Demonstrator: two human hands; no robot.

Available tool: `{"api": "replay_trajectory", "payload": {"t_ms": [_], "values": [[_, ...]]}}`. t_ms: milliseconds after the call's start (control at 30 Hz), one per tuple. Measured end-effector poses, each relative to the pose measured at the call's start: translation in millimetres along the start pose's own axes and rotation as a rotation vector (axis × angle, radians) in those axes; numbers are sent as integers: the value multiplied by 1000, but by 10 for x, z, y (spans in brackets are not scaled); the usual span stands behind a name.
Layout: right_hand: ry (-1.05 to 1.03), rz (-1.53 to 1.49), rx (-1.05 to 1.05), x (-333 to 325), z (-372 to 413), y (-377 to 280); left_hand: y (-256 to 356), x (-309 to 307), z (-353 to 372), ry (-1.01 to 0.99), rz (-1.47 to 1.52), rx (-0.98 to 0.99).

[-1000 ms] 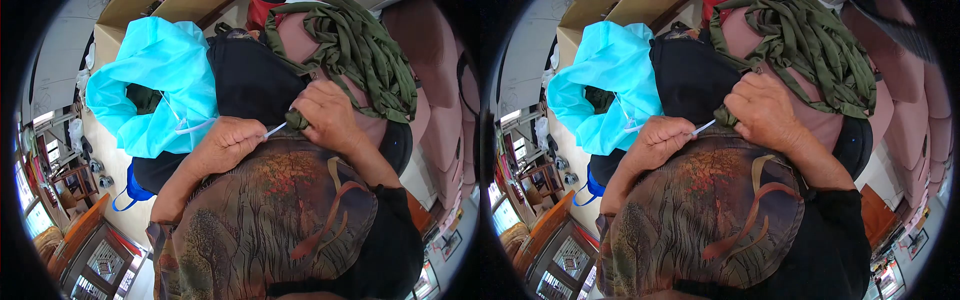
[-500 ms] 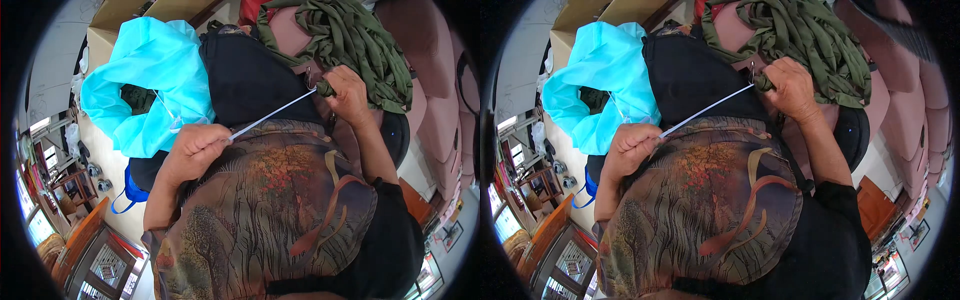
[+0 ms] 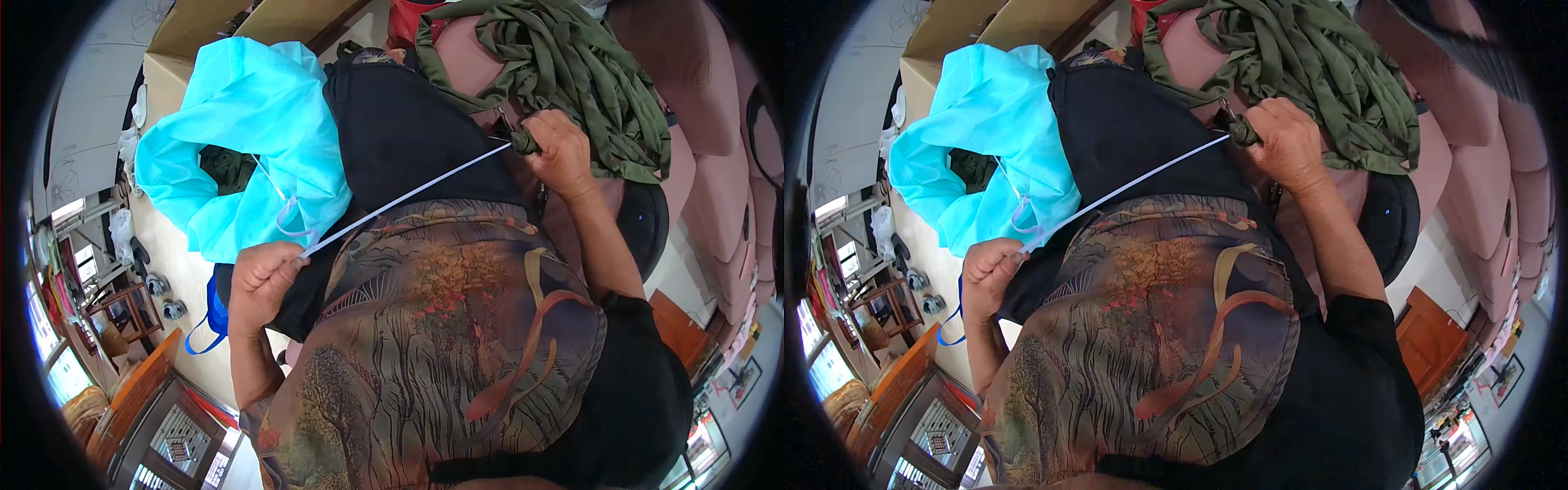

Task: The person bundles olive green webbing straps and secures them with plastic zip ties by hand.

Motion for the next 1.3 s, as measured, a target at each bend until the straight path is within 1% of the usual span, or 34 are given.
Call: {"api": "replay_trajectory", "payload": {"t_ms": [133,167,233,267,333,367,433,467,567,600,667,733,767,800,833,867,900,933,1000,1067,1167,1200,1233,1267,1300], "values": [[109,44,-21,-237,-67,-111,-33,-108,30,103,48,-23],[136,66,-25,-289,-89,-114,-20,-80,-28,111,-44,9],[129,0,-47,-307,-113,-238,-42,44,-203,129,-234,69],[123,-33,-57,-300,-105,-329,-18,155,-299,152,-341,156],[-59,-239,-83,-44,-1,-626,58,410,-474,192,-553,329],[-150,-348,-95,80,45,-731,41,437,-541,184,-543,288],[-151,-473,-103,31,60,-665,-9,453,-642,164,-528,212],[-151,-532,-103,-25,75,-597,-13,466,-659,151,-570,209],[-147,-523,52,-78,36,-267,-200,487,-681,223,-604,185],[-165,-561,73,-53,-15,-298,-256,516,-709,166,-641,115],[-216,-644,109,42,-122,-414,-409,562,-776,142,-226,74],[-315,-884,98,194,-204,-721,-556,779,-803,35,188,-58],[-362,-997,91,261,-250,-886,-576,845,-855,8,276,-75],[-443,-1049,77,343,-280,-1042,-592,881,-915,-15,364,-87],[-502,-1055,22,408,-315,-1168,-590,922,-926,-36,452,-101],[-538,-1000,-35,461,-358,-1267,-588,992,-917,-53,573,-163],[-568,-940,-94,506,-402,-1357,-548,1057,-929,-70,694,-217],[-564,-943,-137,534,-455,-1429,-500,1099,-947,-92,816,-263],[-552,-935,-211,561,-504,-1516,-394,1062,-957,-44,842,-303],[-561,-958,-98,571,-502,-1459,-339,1056,-948,-5,911,-328],[-507,-947,23,533,-510,-1423,-341,938,-1070,195,823,-268],[-478,-933,59,510,-498,-1404,-181,858,-1066,223,804,-322],[-445,-915,97,494,-496,-1361,-174,860,-1089,226,784,-334],[-406,-873,40,500,-505,-1349,-166,862,-1114,227,763,-345],[-411,-847,52,481,-505,-1327,-163,863,-1132,227,742,-357]]}}
Point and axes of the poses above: each hand's wrist, its own z-axis away from the middle knuckle, its own x-axis out of the palm, y = z × x, the point moved 9 cm from there along -z, towards the middle knuckle, and after that the axes turned 8 degrees about -z, right-handed, at the moved point
